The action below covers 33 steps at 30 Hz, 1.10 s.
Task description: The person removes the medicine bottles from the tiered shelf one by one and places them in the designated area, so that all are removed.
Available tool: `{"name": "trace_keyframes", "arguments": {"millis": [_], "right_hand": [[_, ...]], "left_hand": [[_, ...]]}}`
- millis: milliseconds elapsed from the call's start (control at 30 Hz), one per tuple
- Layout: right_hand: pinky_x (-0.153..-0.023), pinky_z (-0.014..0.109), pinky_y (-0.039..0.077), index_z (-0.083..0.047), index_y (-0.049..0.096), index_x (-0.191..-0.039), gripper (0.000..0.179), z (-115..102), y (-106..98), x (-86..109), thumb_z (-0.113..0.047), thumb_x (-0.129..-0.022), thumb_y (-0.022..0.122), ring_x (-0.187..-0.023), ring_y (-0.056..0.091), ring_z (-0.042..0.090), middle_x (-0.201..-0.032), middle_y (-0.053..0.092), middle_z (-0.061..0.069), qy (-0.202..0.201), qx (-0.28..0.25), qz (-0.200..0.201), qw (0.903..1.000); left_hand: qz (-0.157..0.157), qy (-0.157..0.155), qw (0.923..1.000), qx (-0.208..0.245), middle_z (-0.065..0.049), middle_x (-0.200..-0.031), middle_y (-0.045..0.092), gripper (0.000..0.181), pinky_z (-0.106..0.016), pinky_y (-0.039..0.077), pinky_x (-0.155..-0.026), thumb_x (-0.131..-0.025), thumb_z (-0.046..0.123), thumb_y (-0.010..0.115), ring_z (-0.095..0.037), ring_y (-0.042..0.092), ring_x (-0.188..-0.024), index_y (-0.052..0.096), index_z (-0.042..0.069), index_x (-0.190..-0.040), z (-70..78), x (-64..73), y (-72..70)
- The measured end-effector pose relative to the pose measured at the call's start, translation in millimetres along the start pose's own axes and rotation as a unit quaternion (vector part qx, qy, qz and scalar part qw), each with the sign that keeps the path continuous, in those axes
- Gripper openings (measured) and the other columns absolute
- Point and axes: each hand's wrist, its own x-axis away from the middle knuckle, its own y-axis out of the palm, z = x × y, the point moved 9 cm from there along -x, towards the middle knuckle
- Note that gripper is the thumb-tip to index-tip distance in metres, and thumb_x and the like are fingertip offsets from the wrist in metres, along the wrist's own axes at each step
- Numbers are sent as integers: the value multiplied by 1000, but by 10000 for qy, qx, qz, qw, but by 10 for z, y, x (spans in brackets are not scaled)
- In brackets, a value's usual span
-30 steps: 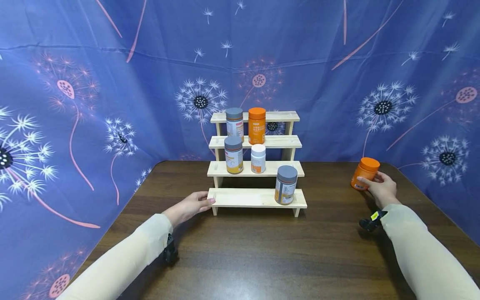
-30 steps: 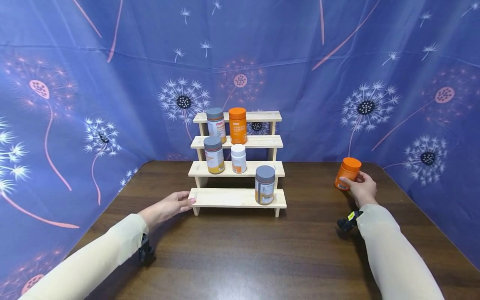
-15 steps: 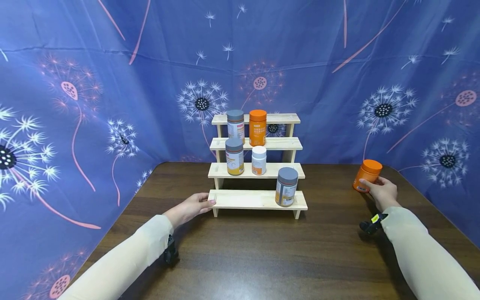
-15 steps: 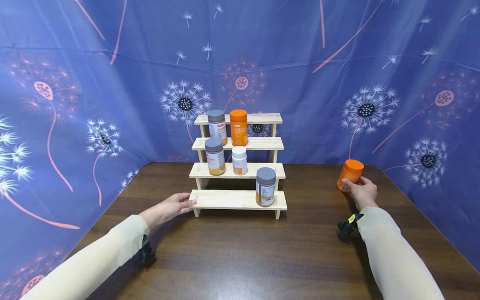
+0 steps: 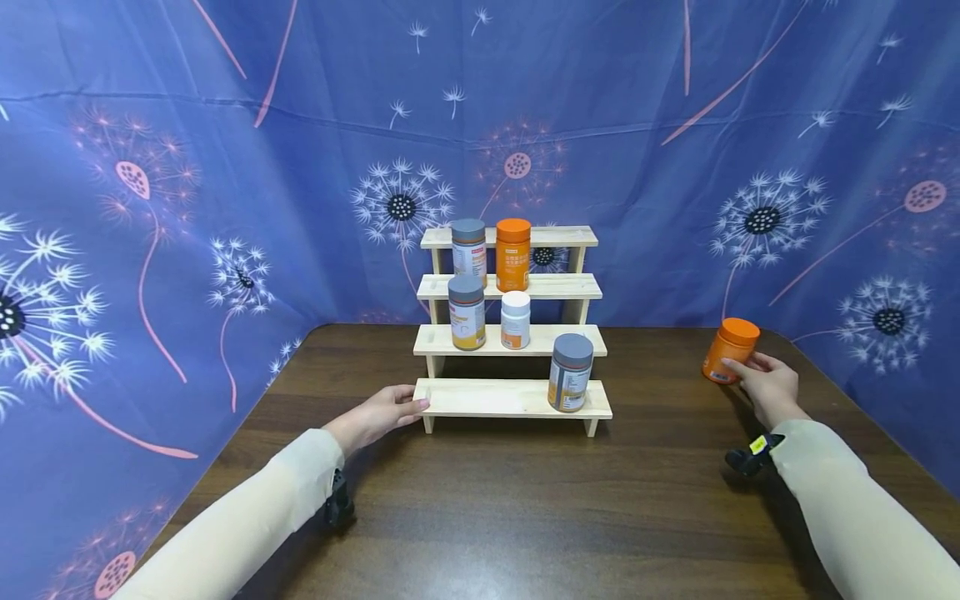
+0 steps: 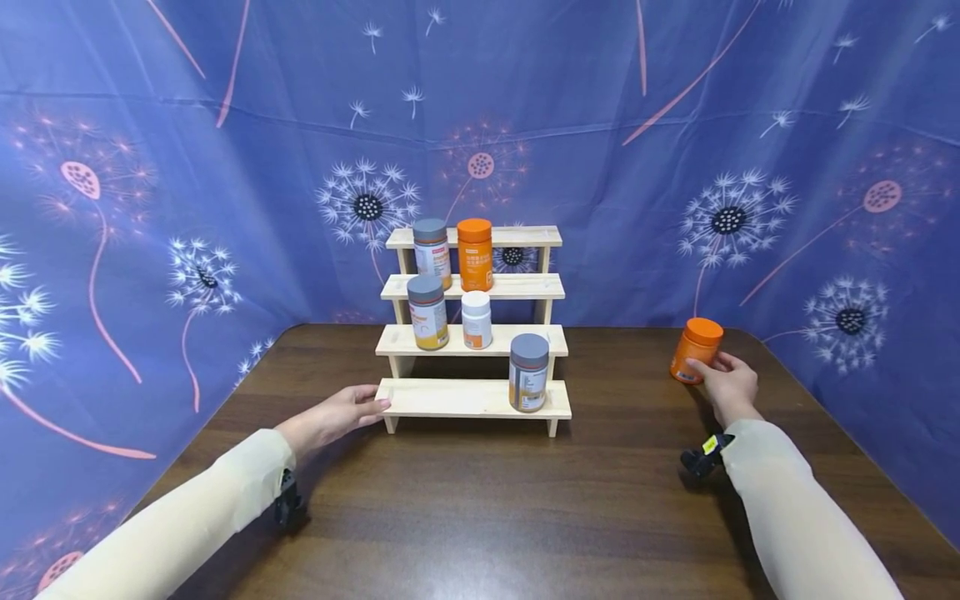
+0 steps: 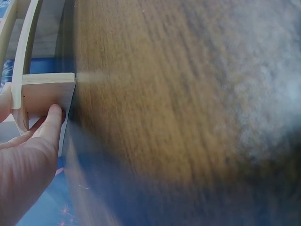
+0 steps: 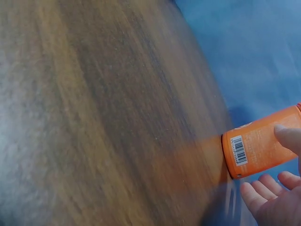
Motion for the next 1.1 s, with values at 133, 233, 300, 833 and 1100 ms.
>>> {"name": "trace_keyframes", "arguments": {"millis": [133,233,300,833,1100], "right_hand": [[-55,6,49,-1,25,-152,82,-25,-35,27,-35,-90,66,-71,45,-9,-118,52,6,-102,433,90,9990],[-54,5,48,1,23,-152,82,-62,-56,41,-37,-91,63,-74,43,-8,-135,44,21,-191,722,107,9971],[-54,4,47,1,22,-152,82,-79,-66,41,-37,-91,63,-75,43,-8,-141,39,24,-223,767,67,9968],[-56,8,51,4,21,-151,87,-132,-191,108,-38,-90,66,-68,45,-13,-107,48,-6,-494,859,-147,9950],[-56,12,54,3,21,-151,90,-168,-218,164,-42,-89,67,-65,47,-15,-102,48,-12,-529,918,-164,9942]], "left_hand": [[6,23,10000,-11,-26,-130,50,55,-42,40,-114,-100,8,53,-18,55,-111,29,-17,-142,4,6,-4],[30,3,10000,-21,-27,-132,49,55,-42,40,-114,-99,8,53,-19,55,-112,28,-17,-142,6,12,-8],[53,-17,10000,-15,-28,-133,48,55,-42,40,-114,-100,8,53,-19,55,-113,28,-17,-142,3,12,-13],[-18,-41,10000,15,-29,-136,47,54,-41,39,-115,-100,8,52,-20,53,-116,28,-14,-143,-4,5,-2],[-23,-56,10000,-1,-30,-138,46,54,-42,38,-115,-100,8,51,-21,52,-118,28,-14,-144,-6,6,-4]]}}
